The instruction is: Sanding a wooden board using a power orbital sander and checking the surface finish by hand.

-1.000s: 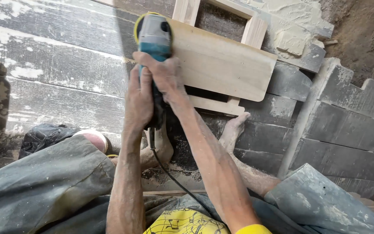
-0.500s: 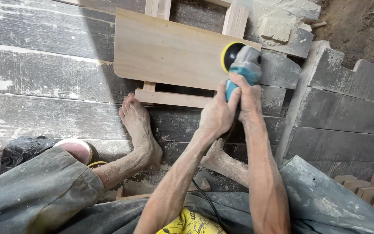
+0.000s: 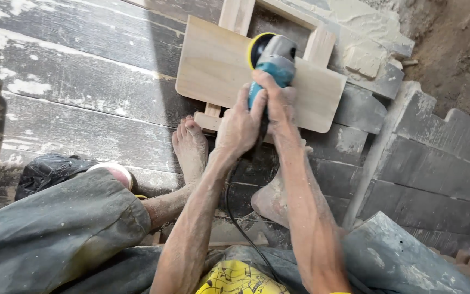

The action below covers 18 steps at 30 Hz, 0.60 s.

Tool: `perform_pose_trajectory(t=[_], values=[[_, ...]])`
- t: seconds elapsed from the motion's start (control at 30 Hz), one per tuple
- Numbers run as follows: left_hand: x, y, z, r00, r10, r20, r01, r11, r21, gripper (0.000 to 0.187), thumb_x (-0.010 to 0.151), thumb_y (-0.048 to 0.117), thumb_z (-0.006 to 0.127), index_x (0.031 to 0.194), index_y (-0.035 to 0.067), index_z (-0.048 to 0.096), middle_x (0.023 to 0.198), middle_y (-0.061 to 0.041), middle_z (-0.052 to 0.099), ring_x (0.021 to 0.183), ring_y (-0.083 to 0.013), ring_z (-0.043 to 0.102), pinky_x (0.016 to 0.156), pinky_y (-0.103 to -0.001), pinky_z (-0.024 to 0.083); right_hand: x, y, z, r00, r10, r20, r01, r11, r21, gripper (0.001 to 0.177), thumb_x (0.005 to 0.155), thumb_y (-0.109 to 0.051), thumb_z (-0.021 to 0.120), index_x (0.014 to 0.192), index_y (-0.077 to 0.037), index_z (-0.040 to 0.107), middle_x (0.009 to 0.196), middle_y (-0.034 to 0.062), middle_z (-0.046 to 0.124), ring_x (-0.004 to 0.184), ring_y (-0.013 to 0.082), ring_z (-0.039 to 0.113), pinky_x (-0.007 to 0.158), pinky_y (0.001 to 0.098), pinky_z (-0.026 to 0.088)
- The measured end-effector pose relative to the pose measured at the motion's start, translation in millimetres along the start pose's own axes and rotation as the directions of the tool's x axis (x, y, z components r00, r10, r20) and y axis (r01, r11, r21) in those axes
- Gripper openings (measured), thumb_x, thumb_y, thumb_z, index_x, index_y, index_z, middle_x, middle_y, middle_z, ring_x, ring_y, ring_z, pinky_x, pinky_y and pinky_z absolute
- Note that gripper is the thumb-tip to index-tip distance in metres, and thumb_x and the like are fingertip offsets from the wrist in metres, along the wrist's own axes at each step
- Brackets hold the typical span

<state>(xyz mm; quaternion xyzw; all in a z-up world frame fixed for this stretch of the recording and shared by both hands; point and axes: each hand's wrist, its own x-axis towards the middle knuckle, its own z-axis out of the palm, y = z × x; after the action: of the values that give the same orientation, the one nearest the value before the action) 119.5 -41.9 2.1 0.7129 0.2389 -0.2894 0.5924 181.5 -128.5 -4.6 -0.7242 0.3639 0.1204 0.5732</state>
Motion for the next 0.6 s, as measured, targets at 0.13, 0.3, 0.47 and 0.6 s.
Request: perform_pose_trajectory(t=[0.13,0.3,0.47,0.6], values=[[-7,-15,-67,0.972,-0.219,-0.086,0.229,0.964,0.138,0.065,0.095,0.086,0.020,0.152,0.057,0.036,0.145,-0.017,0.062,0.142,-0.0505,0.049,0.125,-0.061,0.026,-36,-9,80,0.987,-0.033,0.156,0.039,0.998,-0.042,0.041,0.064,-0.031,0.094,0.076,0.002,0.073,0.071,0.0100,0.063,0.067,0.0171,0.066,0.060,0.0402,0.056],[-30,6,-93,0.976,-0.163,-0.146,0.149,0.984,-0.101,0.078,0.096,0.079,0.021,0.159,0.036,0.036,0.132,-0.029,0.067,0.136,-0.0493,0.057,0.123,-0.063,0.033,-80,-32,98,0.970,-0.056,0.238,0.063,0.998,-0.019,0.053,0.085,-0.029,0.082,0.112,0.015,0.071,0.091,0.0088,0.069,0.091,-0.0058,0.063,0.070,0.0094,0.048],[-19,-10,-81,0.986,-0.145,-0.081,0.140,0.988,-0.070,0.075,0.096,0.083,0.020,0.157,0.042,0.033,0.129,-0.025,0.069,0.136,-0.0457,0.058,0.126,-0.061,0.026,-23,-5,80,0.964,-0.088,0.253,0.108,0.992,-0.069,0.048,0.070,-0.034,0.096,0.084,0.005,0.073,0.069,0.0158,0.066,0.061,0.0219,0.064,0.050,0.0386,0.049],[-7,-21,-90,0.967,-0.133,-0.217,0.115,0.989,-0.093,0.077,0.096,0.084,0.025,0.157,0.040,0.037,0.125,-0.027,0.069,0.130,-0.0483,0.062,0.118,-0.062,0.036,-50,-13,101,0.931,-0.027,0.364,0.019,0.999,0.027,0.054,0.086,-0.041,0.080,0.109,0.006,0.069,0.083,0.0030,0.064,0.076,0.0003,0.063,0.063,0.0217,0.058]])
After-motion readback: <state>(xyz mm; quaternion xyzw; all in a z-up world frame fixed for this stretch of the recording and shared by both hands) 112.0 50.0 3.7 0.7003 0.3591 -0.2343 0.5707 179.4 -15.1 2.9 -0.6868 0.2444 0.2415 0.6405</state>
